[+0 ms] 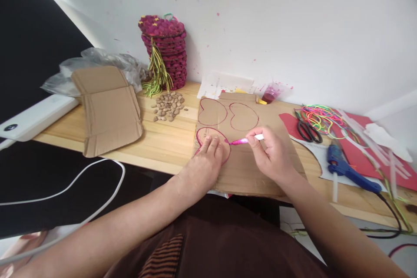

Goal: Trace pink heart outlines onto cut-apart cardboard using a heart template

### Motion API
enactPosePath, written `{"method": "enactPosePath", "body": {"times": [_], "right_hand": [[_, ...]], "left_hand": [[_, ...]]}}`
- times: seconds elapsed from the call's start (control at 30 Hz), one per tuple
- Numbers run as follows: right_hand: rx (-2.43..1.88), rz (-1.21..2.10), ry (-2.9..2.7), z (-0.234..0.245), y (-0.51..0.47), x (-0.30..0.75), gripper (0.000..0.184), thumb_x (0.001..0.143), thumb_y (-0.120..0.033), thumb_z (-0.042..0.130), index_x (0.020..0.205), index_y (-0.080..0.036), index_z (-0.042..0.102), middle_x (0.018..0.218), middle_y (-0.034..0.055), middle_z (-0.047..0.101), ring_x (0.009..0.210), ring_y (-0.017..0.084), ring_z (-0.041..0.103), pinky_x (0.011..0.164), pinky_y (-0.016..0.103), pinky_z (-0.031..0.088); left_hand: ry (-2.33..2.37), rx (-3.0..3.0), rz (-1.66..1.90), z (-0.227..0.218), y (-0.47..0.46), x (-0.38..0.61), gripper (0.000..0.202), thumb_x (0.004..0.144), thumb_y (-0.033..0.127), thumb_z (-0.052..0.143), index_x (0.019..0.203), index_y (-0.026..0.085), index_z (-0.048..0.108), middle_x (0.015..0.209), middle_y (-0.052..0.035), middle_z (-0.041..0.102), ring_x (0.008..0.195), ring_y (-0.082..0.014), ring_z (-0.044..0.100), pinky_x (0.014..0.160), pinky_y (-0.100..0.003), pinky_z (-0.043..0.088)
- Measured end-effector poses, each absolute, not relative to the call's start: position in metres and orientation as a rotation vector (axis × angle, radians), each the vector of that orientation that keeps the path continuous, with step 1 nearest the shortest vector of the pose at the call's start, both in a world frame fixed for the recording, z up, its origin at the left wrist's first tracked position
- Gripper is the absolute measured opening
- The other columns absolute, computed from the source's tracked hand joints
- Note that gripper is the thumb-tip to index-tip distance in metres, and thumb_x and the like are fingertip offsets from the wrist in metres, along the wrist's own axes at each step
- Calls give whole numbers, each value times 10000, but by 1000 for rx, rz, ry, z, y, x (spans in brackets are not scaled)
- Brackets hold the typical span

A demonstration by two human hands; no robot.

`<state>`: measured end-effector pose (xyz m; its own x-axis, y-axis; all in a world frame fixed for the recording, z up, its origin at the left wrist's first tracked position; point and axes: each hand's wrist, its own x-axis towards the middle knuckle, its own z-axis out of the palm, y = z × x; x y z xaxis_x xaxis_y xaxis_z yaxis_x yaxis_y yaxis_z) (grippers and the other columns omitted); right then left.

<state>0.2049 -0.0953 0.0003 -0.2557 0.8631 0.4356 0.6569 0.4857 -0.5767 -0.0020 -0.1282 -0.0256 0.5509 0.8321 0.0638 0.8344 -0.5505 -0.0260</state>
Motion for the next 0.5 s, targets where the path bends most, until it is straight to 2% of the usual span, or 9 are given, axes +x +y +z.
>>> {"method": "enactPosePath", "body": {"times": [0.33,0.5], "right_hand": [[-1153,180,-2092,0,-115,204,71,988,-222,517,929,-237,555,843,41,636,814,200,601,713,339,451],[-1109,178,-2079,-2,-114,205,55,979,-211,543,931,-227,564,843,26,638,806,181,600,721,319,460]], "left_hand": [[-1435,-2712,-123,-29,-127,-2,518,909,3,368,1427,10,397,1510,-263,450,1455,-341,364,1157,-459,428],[-1357,-2778,-39,-15,-124,-4,500,931,18,369,1430,23,396,1491,-241,483,1441,-303,411,1196,-415,386]]}}
